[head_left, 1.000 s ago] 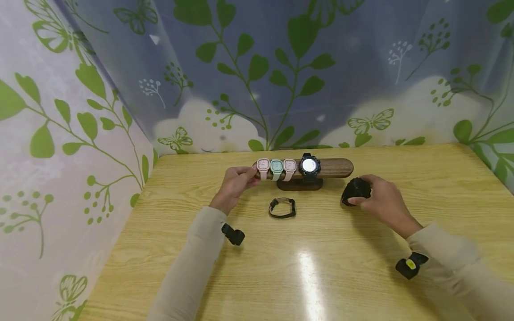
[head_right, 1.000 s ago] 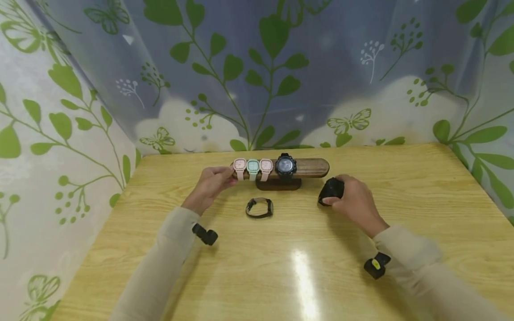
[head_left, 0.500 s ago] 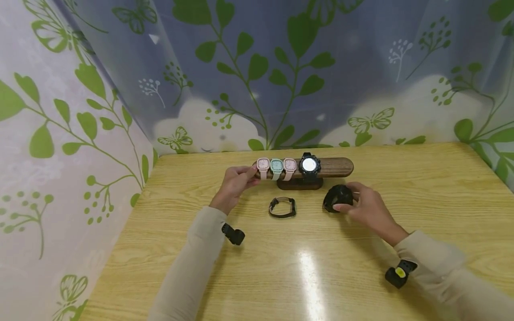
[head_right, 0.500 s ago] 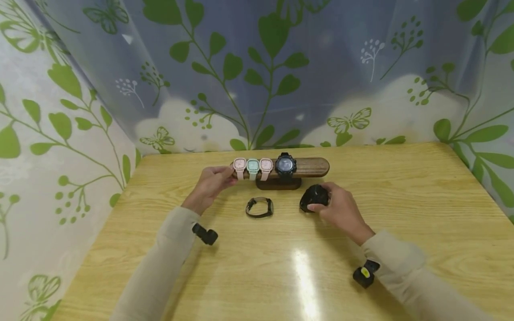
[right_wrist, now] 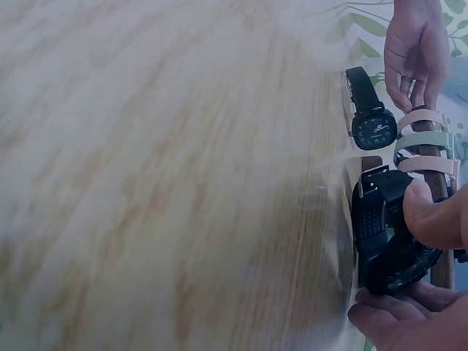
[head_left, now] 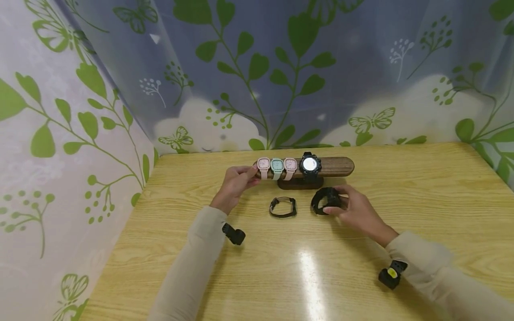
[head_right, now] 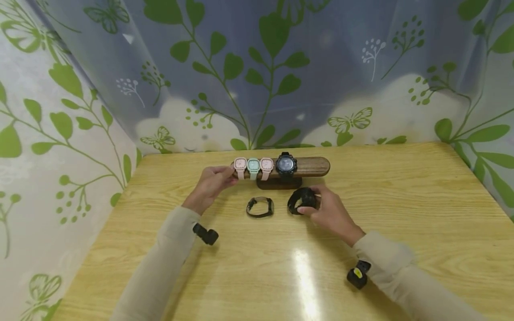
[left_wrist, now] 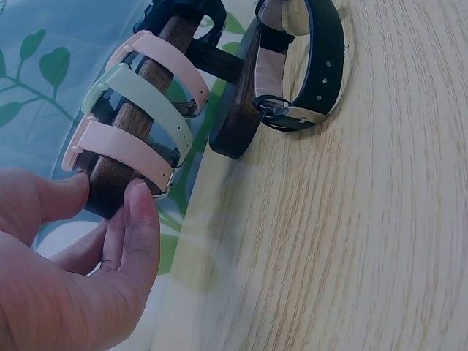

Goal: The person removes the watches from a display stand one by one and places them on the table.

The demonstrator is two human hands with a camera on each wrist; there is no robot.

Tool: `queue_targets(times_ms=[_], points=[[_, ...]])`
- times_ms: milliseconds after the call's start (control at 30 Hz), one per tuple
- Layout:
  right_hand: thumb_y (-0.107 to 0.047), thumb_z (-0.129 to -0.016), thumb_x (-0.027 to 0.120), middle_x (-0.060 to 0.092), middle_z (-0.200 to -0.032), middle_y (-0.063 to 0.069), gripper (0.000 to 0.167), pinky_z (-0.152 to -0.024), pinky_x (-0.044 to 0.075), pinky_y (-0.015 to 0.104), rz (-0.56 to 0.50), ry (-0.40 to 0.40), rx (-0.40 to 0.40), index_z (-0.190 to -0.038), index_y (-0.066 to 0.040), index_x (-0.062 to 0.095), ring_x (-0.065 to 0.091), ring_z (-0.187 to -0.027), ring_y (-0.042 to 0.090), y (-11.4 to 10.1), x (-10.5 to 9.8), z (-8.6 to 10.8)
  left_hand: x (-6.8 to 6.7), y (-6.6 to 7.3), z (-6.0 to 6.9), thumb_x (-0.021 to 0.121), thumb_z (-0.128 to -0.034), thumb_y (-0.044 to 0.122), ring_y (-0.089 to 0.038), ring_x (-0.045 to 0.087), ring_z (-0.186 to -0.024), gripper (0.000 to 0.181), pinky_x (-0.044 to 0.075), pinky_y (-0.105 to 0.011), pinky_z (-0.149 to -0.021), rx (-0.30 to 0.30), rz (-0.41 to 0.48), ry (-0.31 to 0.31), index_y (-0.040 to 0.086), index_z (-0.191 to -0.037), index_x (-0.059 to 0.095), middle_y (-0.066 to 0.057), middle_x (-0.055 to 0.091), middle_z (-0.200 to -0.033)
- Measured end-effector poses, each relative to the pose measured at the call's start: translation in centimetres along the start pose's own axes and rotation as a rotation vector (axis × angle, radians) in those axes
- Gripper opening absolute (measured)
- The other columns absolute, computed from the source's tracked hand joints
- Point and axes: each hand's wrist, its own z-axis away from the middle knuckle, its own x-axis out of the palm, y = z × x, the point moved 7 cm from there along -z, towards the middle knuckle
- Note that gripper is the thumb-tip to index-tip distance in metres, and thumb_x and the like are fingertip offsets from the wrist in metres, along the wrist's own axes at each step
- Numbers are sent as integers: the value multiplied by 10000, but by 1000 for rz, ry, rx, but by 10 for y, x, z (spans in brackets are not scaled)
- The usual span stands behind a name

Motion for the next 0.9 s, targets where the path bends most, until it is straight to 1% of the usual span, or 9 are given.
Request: queue_targets(times_ms=[167, 267, 333, 633, 900], points=[[-73, -936, 741, 439, -1424, 386, 683, -992, 519, 530, -3, -13, -87, -1461, 147, 363, 537, -1236, 515, -4, 7, -1, 0, -1, -1, 579, -1052, 129, -178, 683, -891, 350, 514, -441, -1044, 1, -3, 2, -92, -1322, 602, -183, 659, -1081], [-43, -929, 740, 468, -1400, 382, 674, -968, 540, 520, -1, -20, -126, -1461, 145, 372, 564, -1208, 509, -8, 10, -1, -1, 0, 0, 580, -1051, 130, -216, 682, -936, 349, 519, -433, -1040, 1, 1, 3, -93, -1319, 602, -187, 655, -1088], [-25, -926, 738, 491, -1374, 387, 661, -955, 550, 513, -15, -33, -137, -1452, 151, 378, 573, -1201, 502, -10, 13, -2, 0, 0, 0, 581, -1051, 132, -248, 680, -975, 347, 519, -433, -1040, -1, 3, 3, -90, -1318, 604, -186, 655, -1089], [-49, -914, 760, 545, -1330, 363, 644, -968, 541, 542, 49, -35, -166, -1429, 136, 421, 587, -1199, 477, -17, 20, -5, 0, 0, 0, 586, -1048, 128, -374, 637, -1120, 324, 518, -443, -1043, -2, 6, 11, -91, -1285, 624, -175, 655, -1060], [-78, -910, 774, 573, -1308, 351, 651, -968, 537, 552, 88, -38, -166, -1425, 127, 433, 592, -1199, 462, -17, 24, -5, -1, -1, 1, 582, -1050, 126, -409, 608, -1165, 321, 520, -444, -1042, 1, 4, 8, -90, -1284, 620, -175, 645, -1067]])
